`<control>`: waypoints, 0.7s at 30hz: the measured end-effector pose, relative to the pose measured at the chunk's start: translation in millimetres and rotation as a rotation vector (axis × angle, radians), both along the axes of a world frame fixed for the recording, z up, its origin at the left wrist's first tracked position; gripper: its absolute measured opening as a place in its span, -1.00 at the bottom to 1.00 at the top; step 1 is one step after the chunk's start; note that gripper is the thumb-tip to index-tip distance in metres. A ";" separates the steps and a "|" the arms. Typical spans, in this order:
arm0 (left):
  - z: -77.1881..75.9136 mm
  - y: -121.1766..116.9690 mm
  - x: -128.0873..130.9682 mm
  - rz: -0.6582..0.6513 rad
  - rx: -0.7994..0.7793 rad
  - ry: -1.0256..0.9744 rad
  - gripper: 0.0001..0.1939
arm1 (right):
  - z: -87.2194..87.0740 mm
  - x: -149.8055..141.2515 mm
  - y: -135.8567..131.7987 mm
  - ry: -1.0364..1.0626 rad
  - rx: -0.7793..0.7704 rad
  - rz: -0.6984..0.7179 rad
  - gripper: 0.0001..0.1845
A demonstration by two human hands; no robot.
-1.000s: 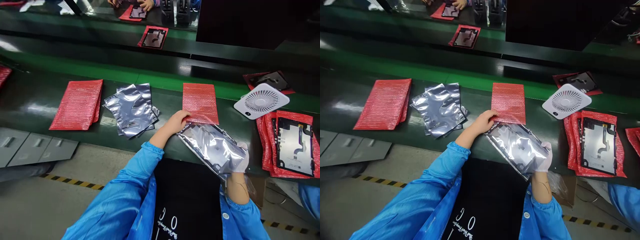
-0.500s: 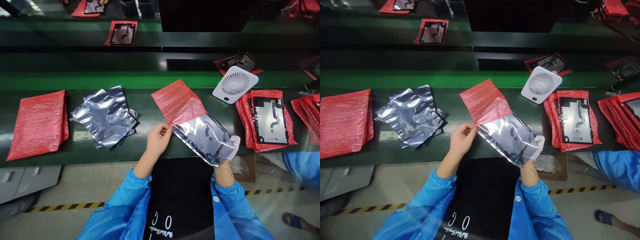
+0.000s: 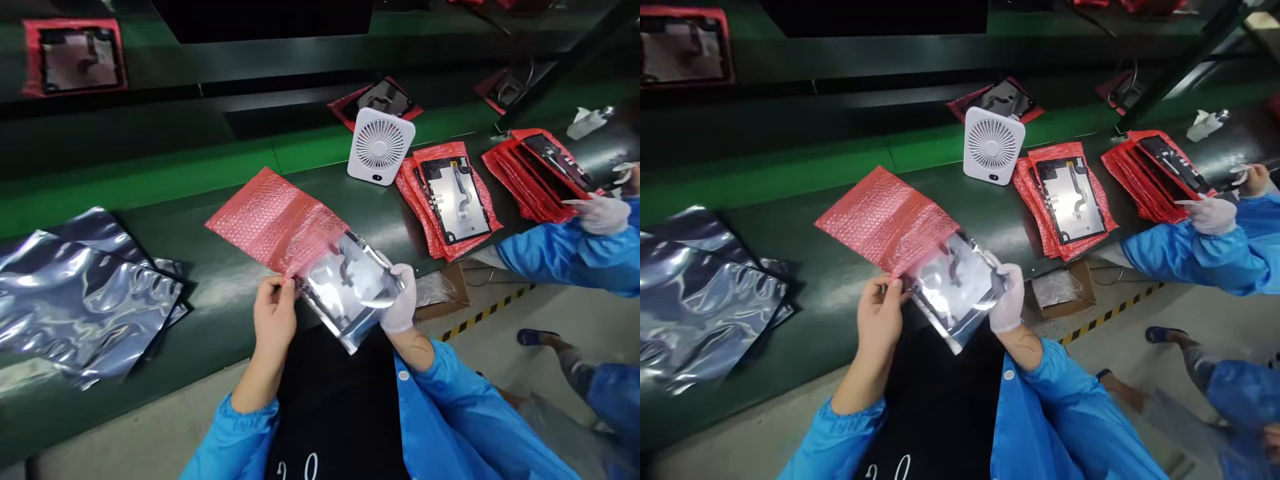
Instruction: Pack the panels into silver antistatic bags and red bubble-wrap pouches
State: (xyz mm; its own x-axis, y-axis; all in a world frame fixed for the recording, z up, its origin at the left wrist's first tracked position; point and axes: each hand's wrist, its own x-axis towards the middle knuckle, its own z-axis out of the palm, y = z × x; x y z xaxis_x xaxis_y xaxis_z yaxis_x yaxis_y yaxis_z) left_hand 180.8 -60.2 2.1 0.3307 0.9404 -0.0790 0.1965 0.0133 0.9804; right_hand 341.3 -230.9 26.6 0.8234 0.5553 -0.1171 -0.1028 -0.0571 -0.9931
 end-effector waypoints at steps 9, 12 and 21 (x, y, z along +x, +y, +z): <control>17.7 -4.9 -46.2 0.147 -0.344 -0.105 -0.59 | 5.8 -8.3 -21.2 0.156 -0.044 0.703 -0.03; 13.1 -33.0 -54.9 0.070 -0.384 -0.114 -0.59 | -19.6 -15.8 1.3 -0.015 -0.261 0.438 -0.20; 2.8 -53.1 -94.7 0.079 -0.125 -0.047 -0.67 | -7.0 7.6 -5.2 -0.395 -0.555 0.590 -0.58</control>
